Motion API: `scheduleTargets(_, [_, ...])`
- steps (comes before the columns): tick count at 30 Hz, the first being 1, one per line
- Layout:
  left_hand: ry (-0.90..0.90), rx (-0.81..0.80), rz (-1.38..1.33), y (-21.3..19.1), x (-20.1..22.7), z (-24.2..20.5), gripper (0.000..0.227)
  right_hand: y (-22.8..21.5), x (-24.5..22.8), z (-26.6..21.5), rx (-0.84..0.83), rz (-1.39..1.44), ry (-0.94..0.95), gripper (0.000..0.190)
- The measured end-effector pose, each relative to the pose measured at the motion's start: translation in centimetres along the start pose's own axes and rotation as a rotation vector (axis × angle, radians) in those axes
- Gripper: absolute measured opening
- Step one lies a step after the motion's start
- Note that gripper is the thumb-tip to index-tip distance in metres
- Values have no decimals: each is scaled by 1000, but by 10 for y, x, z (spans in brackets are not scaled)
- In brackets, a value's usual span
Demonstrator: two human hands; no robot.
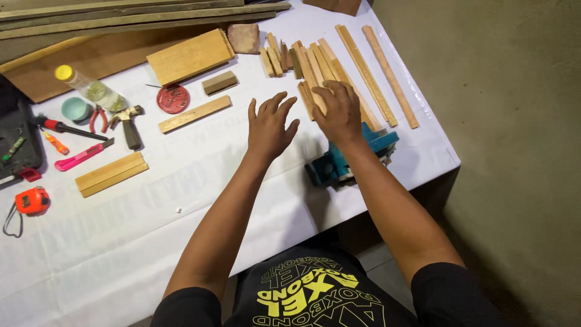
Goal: The person picks up wooden strips one at a time from a pile on the workbench and aligns them into neat stacks, squaring the edges of each stack by hand. The person continues sorting strips of different lengths into separate groups on the table.
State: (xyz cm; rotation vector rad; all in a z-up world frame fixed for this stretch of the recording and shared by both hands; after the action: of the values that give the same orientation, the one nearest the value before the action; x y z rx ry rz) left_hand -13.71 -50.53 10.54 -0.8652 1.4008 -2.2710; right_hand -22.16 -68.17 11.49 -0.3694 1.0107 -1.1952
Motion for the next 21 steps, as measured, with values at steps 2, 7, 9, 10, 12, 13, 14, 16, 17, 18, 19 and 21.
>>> scheduleTargets(2, [-3, -7, 1, 15, 19, 28, 54, -11, 33, 12, -7, -12, -7, 37])
scheduleTargets(7, [16, -4, -10, 65, 62, 91, 52, -34, 119, 33, -35, -23, 0, 33])
scheduleTargets(9, [-15, -63, -35, 83, 72, 107, 49, -38, 149, 35, -75, -2, 27, 34])
scheduleTargets(10, [-25, -73, -33, 93, 78, 116, 49, -36, 166, 34, -85, 7, 31, 34])
scheduleTargets(12, [-29, -126, 14, 113, 88, 132, 49, -32, 200, 32, -120, 15, 69, 34])
scheduleTargets(13, [-35, -133, 15, 125, 91, 136, 49, -31, 211, 29, -127, 20, 72, 34])
scheduleTargets(14, [-33, -152, 15, 135, 93, 143, 49, -28, 223, 28, -166, 13, 132, 34])
scheduleTargets(16, [-34, -175, 15, 151, 96, 153, 49, -23, 244, 25, -208, 9, 193, 34])
scheduleTargets(17, [-42, -199, 17, 157, 98, 158, 48, -20, 253, 23, -246, 0, 232, 34])
scheduleTargets(18, [-51, -224, 18, 163, 99, 162, 48, -16, 262, 21, -284, -9, 273, 34])
scheduleTargets(19, [-54, -228, 19, 175, 99, 163, 48, -10, 267, 16, -288, -6, 274, 34])
scheduleTargets(21, [-17, -283, 60, 199, 96, 166, 46, 6, 277, 11, -381, -68, 330, 37])
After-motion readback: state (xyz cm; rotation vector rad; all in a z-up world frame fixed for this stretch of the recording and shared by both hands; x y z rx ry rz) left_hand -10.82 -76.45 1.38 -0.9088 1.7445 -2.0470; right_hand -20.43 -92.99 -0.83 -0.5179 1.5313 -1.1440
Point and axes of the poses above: each hand's wrist, its own z-axis towards the middle knuckle, its own y-axis out of the palm, x = y × z, the point moved 2 cm from there along z, towards the middle knuckle, and after that the axes turned 4 degrees about z, right-handed, at the moved point
